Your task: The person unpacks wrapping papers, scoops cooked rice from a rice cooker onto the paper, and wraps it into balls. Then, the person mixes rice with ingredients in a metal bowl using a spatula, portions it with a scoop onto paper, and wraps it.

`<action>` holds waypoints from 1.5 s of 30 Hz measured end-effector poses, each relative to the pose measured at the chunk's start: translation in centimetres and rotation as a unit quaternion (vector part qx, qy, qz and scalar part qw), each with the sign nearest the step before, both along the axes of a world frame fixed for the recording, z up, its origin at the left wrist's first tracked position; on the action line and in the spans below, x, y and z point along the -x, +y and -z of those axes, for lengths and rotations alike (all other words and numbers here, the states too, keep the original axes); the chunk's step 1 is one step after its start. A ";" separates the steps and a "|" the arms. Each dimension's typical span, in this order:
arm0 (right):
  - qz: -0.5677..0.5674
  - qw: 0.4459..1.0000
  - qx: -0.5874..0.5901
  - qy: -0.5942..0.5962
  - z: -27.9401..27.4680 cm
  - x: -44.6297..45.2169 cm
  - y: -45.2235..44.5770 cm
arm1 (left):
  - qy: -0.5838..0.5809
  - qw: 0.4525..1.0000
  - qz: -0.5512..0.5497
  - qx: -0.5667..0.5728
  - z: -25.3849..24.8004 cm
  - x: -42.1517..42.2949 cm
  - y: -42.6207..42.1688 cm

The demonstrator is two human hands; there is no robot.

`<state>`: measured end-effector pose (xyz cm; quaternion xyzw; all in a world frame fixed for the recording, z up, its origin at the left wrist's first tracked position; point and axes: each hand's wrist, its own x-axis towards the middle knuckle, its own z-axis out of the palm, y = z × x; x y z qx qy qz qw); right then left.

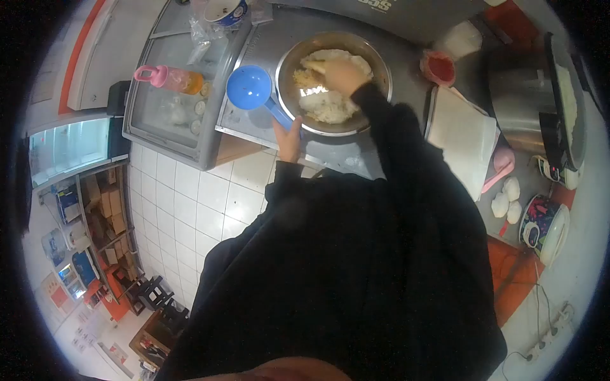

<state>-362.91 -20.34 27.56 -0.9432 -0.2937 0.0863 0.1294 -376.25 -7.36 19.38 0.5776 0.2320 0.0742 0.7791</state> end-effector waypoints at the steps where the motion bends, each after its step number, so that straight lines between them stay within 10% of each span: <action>1: 0.017 1.000 -0.017 -0.007 2.1 1.7 0.5 | 0.028 0.999 0.000 0.016 0.4 0.1 0.1; 6: -0.079 0.987 0.036 0.136 -0.7 3.5 -2.4 | 0.012 1.000 -0.012 -0.024 -1.7 0.2 -0.4; 23: 0.057 0.997 0.008 -0.043 4.1 3.4 0.5 | -0.055 0.992 -0.029 -0.108 0.8 -0.4 -0.4; 29: 0.027 0.985 -0.003 0.173 -3.2 -0.4 -4.3 | -0.009 1.000 -0.013 0.002 0.7 -0.2 -0.4; 33: -0.067 0.994 -0.001 -0.087 2.1 -0.2 -2.7 | -0.048 0.998 -0.043 -0.021 1.0 -0.1 -1.1; 45: 0.134 0.978 0.102 0.122 -3.5 3.5 -6.2 | -0.012 0.999 -0.033 0.001 -0.9 -0.1 -1.3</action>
